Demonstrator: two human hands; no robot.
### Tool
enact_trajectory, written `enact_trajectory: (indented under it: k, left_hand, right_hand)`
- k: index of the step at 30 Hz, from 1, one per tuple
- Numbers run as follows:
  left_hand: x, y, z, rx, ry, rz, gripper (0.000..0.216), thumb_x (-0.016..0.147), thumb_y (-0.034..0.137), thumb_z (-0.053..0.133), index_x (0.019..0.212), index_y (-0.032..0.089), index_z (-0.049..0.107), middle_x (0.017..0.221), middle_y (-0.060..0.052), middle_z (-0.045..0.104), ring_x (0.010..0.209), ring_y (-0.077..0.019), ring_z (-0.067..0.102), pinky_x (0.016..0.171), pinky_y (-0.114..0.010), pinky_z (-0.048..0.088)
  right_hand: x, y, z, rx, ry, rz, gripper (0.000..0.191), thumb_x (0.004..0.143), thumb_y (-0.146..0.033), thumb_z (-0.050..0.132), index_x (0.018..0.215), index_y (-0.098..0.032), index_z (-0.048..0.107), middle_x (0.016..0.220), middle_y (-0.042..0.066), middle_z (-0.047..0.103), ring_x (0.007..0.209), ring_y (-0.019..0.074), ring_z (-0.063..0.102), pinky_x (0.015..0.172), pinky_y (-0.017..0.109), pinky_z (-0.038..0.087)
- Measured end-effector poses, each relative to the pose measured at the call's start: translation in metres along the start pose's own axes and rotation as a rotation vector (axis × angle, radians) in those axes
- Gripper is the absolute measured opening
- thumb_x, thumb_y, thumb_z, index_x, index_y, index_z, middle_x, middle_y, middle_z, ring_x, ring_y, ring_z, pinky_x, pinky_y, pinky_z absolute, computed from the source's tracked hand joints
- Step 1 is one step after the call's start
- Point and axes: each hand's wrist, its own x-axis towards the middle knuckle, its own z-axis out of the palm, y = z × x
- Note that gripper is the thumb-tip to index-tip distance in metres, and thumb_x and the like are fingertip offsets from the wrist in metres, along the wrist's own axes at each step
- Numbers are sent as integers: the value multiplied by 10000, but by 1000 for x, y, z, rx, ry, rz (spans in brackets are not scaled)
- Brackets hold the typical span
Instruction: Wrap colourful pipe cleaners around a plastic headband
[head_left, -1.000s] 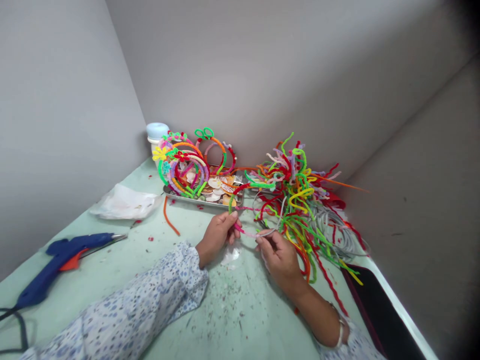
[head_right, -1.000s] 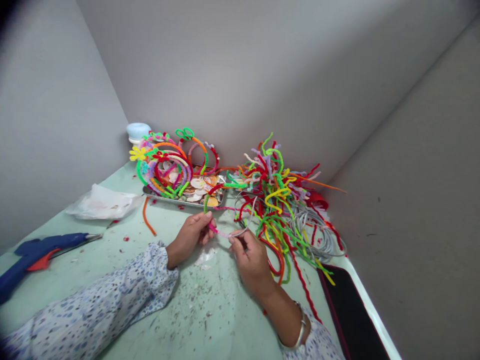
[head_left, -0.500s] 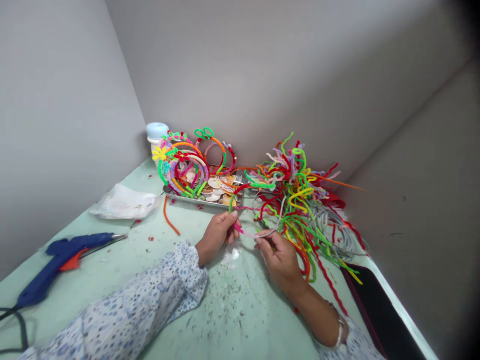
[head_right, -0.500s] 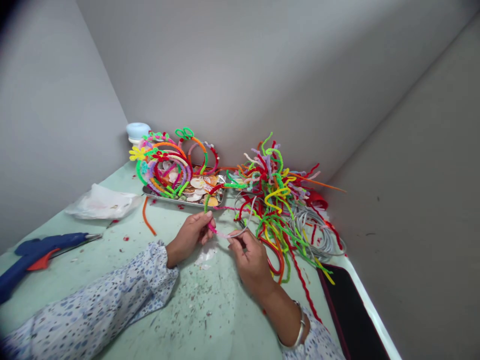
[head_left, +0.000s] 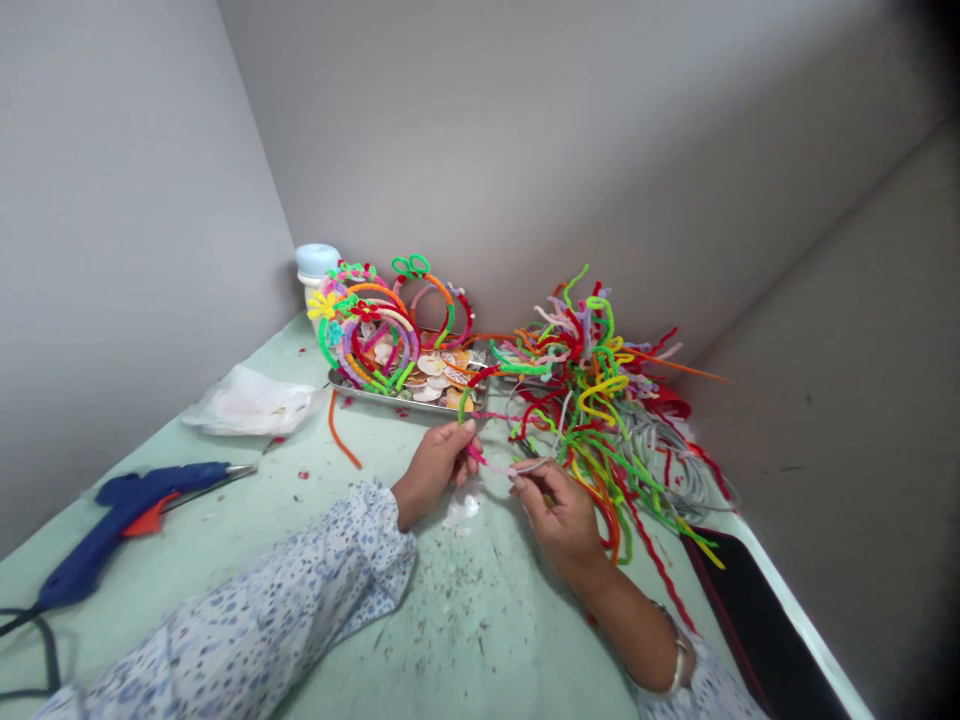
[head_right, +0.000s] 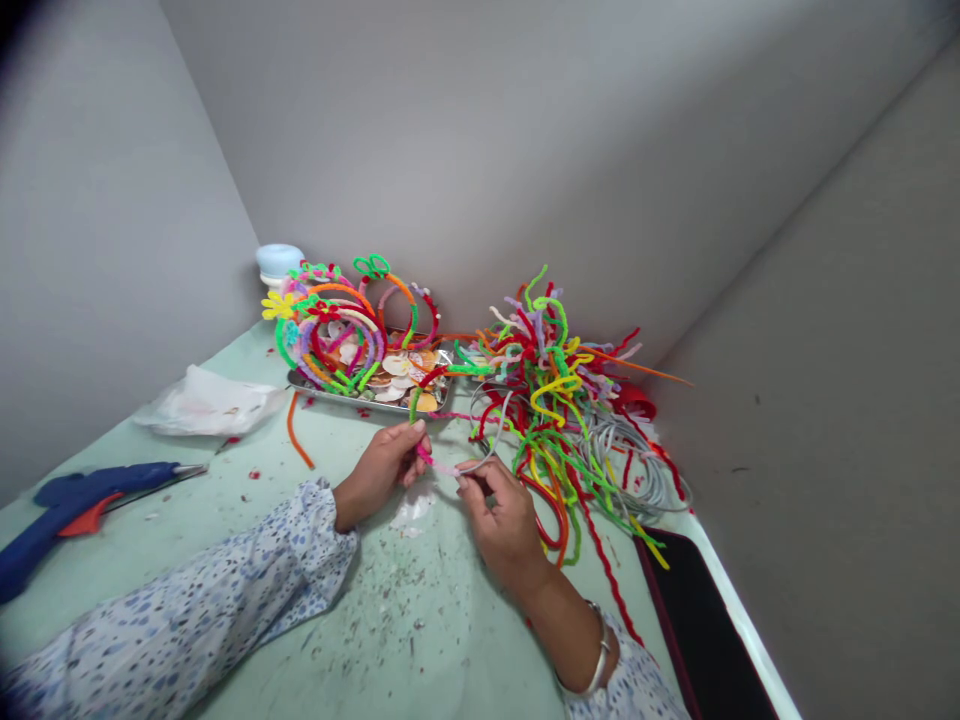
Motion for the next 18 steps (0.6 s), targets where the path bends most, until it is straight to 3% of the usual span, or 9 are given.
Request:
enact_trajectory:
  k: [18]
  left_hand:
    - [-2,4,2,32,-6,-26,363,800,478,489,678,138,519,436,21,517,307,-47,367,342,-177,224]
  right_hand:
    - [-1,-1,-1,-69,8,-27,99,829,-225,518,874,-206,604,815,19,626,767,162,587,716,285,461]
